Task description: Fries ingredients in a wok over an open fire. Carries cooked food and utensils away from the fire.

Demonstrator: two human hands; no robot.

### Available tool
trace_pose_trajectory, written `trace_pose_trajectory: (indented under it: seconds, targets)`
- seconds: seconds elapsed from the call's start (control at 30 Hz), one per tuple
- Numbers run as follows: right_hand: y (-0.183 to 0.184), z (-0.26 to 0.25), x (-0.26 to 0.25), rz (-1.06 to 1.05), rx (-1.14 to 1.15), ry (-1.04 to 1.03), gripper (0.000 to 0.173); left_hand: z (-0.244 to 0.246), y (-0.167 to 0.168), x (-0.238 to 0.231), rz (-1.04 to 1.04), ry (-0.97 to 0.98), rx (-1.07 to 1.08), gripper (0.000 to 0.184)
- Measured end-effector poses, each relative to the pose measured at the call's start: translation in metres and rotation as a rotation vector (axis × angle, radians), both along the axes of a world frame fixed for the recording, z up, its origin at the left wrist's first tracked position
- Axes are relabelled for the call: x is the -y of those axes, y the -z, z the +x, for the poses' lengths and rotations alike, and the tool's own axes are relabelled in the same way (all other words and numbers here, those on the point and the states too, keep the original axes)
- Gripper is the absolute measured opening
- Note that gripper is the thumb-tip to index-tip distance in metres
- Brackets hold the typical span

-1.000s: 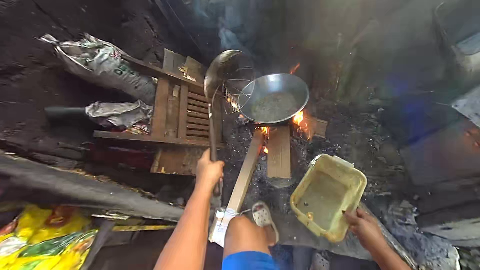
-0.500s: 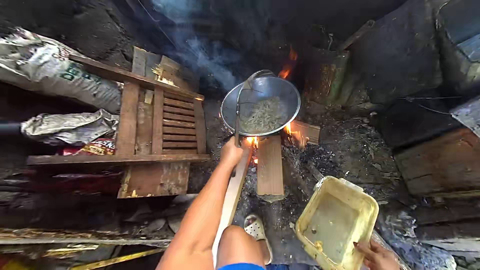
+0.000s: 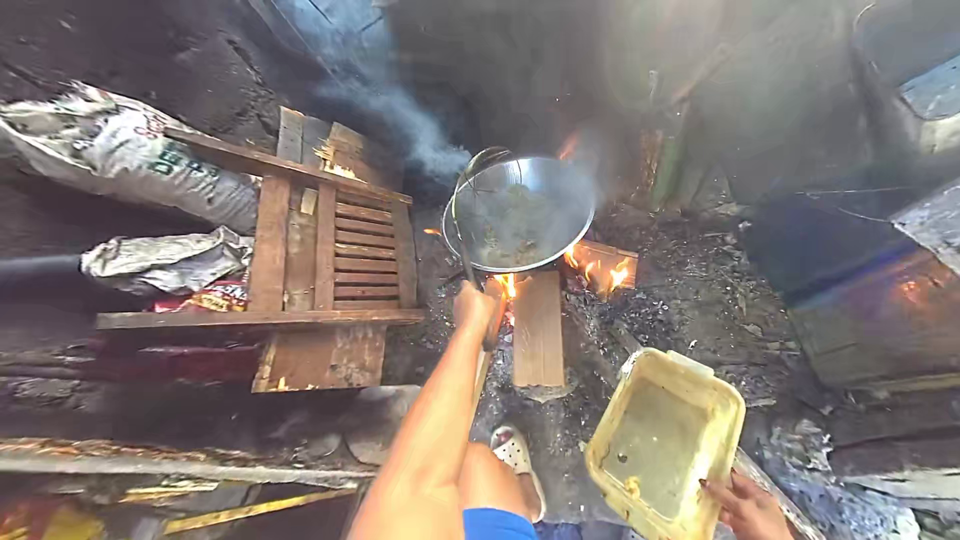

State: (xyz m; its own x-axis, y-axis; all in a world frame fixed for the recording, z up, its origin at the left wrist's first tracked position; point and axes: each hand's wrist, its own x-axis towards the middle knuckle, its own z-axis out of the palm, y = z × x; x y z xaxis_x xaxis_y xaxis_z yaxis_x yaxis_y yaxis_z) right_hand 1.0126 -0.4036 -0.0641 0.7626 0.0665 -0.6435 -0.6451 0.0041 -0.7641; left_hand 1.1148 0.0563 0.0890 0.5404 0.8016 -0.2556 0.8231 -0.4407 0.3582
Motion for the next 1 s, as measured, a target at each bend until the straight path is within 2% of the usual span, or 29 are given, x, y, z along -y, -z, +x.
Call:
trace_pose_trajectory:
  seconds: [0.1, 0.2, 0.27, 0.4, 0.5, 0.63, 0.77, 0.8, 1.0]
  targets:
    - [0.002, -0.001, 0.003, 0.014, -0.007, -0.012, 0.013, -0.025, -0.013, 0.021, -0.131, 0.022, 0.086, 0.043]
    - [0.008, 0.002, 0.005, -0.002, -0.012, -0.042, 0.01, -0.057, -0.029, 0.016, -0.089, 0.091, 0.062, 0.063]
    - [0.011, 0.005, 0.004, -0.01, -0.018, -0.052, 0.01, -0.06, -0.035, 0.008, -0.018, 0.109, 0.03, 0.067]
    - [0.01, 0.012, -0.006, -0.006, -0.005, -0.018, 0.012, -0.023, -0.033, -0.01, 0.178, 0.085, -0.028, 0.069]
    - [0.009, 0.013, -0.007, 0.016, -0.003, -0.01, 0.012, 0.006, -0.022, -0.015, 0.184, 0.035, -0.11, 0.069]
    - [0.007, 0.016, -0.005, 0.036, 0.018, 0.008, 0.015, 0.023, -0.008, -0.007, -0.016, -0.006, -0.124, 0.056]
    - [0.007, 0.012, 0.001, 0.055, 0.025, 0.02, 0.017, 0.021, -0.035, 0.004, -0.378, -0.077, -0.009, 0.016]
    - [0.005, 0.012, 0.001, 0.055, 0.017, 0.021, 0.017, 0.024, -0.044, 0.006, -0.456, -0.098, 0.021, 0.011]
    - [0.002, 0.013, -0.003, 0.058, 0.0, 0.026, 0.016, 0.065, -0.044, 0.037, -0.744, -0.097, 0.215, 0.006]
